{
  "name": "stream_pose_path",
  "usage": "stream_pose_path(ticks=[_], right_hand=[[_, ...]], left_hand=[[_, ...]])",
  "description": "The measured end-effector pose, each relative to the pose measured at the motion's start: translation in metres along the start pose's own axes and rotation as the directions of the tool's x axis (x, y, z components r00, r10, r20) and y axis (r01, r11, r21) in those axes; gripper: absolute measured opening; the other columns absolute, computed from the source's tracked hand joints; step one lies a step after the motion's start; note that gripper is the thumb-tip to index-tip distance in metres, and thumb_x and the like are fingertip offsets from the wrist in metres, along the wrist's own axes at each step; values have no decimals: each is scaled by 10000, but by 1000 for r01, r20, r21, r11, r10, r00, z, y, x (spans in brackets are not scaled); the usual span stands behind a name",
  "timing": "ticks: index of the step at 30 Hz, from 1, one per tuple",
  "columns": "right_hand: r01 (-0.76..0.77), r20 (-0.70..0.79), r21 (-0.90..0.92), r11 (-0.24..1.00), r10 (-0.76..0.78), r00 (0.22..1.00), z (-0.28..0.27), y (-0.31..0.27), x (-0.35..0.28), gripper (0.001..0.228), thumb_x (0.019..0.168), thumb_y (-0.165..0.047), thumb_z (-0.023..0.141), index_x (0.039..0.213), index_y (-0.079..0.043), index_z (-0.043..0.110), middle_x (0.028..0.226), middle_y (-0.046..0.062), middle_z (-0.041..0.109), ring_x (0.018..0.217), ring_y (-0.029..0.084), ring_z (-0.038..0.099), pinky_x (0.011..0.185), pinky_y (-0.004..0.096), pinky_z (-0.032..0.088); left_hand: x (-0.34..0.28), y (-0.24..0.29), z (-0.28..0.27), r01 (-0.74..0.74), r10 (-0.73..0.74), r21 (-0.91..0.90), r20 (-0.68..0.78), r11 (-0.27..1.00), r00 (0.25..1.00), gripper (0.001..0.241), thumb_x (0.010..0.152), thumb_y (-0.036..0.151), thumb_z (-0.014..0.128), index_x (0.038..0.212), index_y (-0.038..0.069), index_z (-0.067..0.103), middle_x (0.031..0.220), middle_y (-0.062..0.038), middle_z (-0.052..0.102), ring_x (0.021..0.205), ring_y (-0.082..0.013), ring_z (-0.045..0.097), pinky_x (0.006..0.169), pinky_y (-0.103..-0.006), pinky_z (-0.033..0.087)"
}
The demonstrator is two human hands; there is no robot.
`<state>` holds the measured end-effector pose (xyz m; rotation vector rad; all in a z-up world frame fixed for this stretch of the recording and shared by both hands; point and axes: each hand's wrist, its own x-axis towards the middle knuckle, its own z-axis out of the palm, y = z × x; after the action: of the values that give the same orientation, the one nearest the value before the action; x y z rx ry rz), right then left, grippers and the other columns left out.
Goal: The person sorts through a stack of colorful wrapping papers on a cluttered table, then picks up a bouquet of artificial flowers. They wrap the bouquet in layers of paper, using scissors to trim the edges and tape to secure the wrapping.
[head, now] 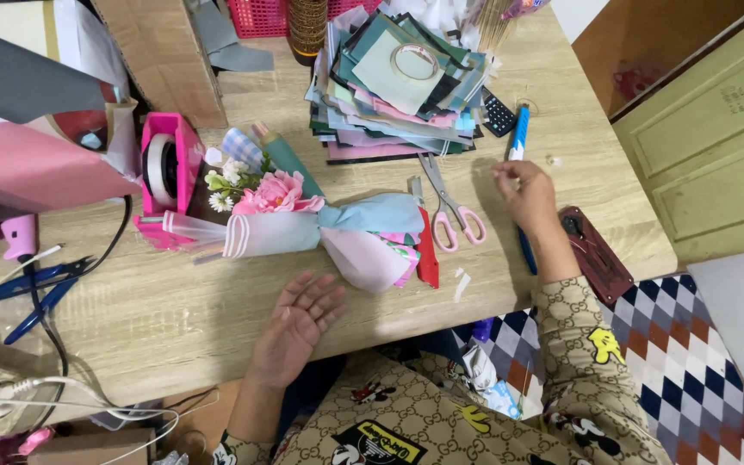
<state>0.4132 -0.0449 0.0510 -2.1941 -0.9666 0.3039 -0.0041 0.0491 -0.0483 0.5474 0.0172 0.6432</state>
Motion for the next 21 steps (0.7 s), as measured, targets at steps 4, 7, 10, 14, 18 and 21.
stream_pose_path(ticks=[4, 7, 10, 14, 18, 21], right_hand=[[-44, 167, 86, 995, 29, 986, 24, -31, -45, 315, 1049, -120, 606, 742, -79, 550, 1084, 120, 729, 794, 59, 678, 444, 127, 470], [273, 50, -321, 907, -271, 961, 48, 2, -59, 369, 829, -460, 826, 929, -114, 747, 963, 146, 681, 942, 380, 678, 842, 444, 550], [169, 48, -371, 913, -164, 985, 57, 12, -71, 560, 833, -523, 815, 1066, -35, 673, 1112, 215, 651, 1081, 425, 648, 930, 479, 536], [50, 35, -387, 921, -39, 999, 58, 12, -78, 672, 800, -578, 829, 1140, -36, 623, 1119, 197, 633, 1138, 413, 621, 963, 486, 523], [47, 28, -377, 925, -39, 999, 59, 28, -72, 706, 764, -585, 855, 1117, 5, 697, 1148, 229, 645, 1141, 442, 623, 969, 499, 529], [2, 32, -415, 910, 13, 999, 50, 21, -80, 768, 712, -638, 853, 1127, -2, 738, 1246, 196, 632, 1177, 409, 617, 986, 450, 531]], left_hand=[[1, -4, -3, -2, 2, -13, -21, 1000, 1000, 552, 995, 272, 643, 1470, 83, 433, 1496, -218, 501, 1368, -395, 502, 1137, -531, 412], [4, -6, -1, 52, -43, 53, -151, 997, 988, 580, 922, 403, 592, 1422, 162, 420, 1481, -160, 516, 1379, -371, 485, 1177, -608, 305], [12, 2, 21, 123, -93, 81, -307, 989, 947, 505, 957, 267, 571, 1422, 129, 431, 1474, -147, 523, 1362, -332, 512, 1141, -527, 411], [28, 7, 53, 210, -103, 183, -467, 961, 878, 761, 981, 199, 612, 1568, 0, 172, 1618, -247, 258, 1485, -405, 321, 1205, -509, 314], [42, 2, 63, 216, -59, 236, -533, 947, 844, 954, 971, 274, 660, 1594, -34, 7, 1653, -306, 118, 1529, -434, 194, 1241, -504, 242], [57, 31, 119, 237, -60, 246, -566, 940, 823, 983, 978, 293, 644, 1591, -39, -50, 1665, -292, 98, 1548, -424, 144, 1253, -517, 162]])
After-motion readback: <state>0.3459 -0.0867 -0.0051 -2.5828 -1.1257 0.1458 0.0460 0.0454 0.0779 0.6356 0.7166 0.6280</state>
